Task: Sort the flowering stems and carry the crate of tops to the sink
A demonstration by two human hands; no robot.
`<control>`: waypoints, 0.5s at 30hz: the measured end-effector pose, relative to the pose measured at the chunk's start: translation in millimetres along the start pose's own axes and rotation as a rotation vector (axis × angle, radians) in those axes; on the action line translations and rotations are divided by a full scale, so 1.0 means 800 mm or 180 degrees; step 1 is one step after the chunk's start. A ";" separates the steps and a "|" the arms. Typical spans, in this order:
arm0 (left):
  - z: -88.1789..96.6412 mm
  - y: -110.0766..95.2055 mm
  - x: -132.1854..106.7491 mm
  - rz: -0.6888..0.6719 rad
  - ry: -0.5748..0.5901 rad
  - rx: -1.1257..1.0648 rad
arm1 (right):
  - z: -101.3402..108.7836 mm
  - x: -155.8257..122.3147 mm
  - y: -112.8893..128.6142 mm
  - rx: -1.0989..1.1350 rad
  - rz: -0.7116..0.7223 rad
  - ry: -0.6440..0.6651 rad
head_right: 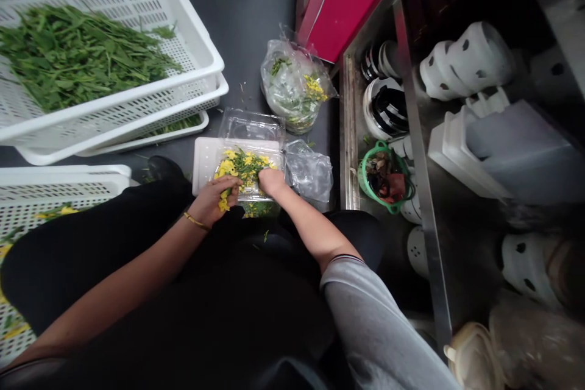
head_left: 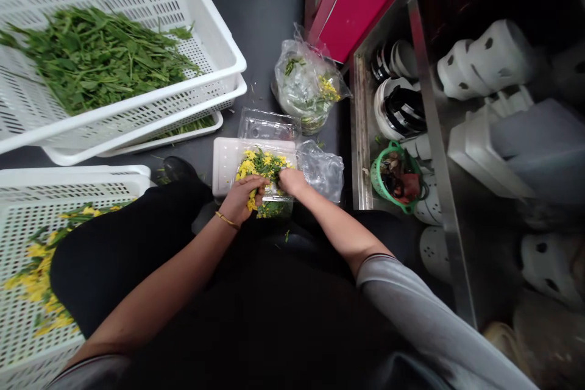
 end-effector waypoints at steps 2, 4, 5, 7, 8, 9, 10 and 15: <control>-0.001 0.002 0.000 0.0085 -0.0082 0.0127 | 0.006 -0.011 -0.011 0.0102 -0.0017 -0.0118; -0.001 0.008 -0.001 0.0177 -0.0140 0.0388 | 0.016 -0.032 -0.023 0.0252 0.0015 -0.0417; -0.002 0.011 -0.001 0.0207 -0.0159 0.0521 | 0.021 -0.046 -0.027 0.0358 0.0064 -0.0631; -0.003 0.019 -0.002 0.0212 -0.0160 0.0667 | 0.029 -0.074 -0.027 0.0538 0.0230 -0.1084; -0.004 0.023 -0.002 0.0192 -0.0140 0.0662 | 0.031 -0.088 -0.024 0.0573 0.0343 -0.1272; -0.005 0.025 -0.001 0.0168 -0.0101 0.0622 | 0.031 -0.100 -0.019 0.0567 0.0465 -0.1418; -0.006 0.027 -0.001 0.0150 -0.0047 0.0570 | 0.031 -0.110 -0.014 0.0536 0.0577 -0.1523; -0.008 0.023 0.000 0.0057 0.0127 0.0487 | 0.029 -0.130 -0.006 0.0942 0.1065 -0.1732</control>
Point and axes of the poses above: each hand's wrist, its own x-axis towards the middle knuckle, its own z-axis out of the back of the hand, y = z × x, the point moved 2 cm from there along x, towards the middle knuckle, and after that the axes turned 14 degrees about -x, right-handed, at the moved point
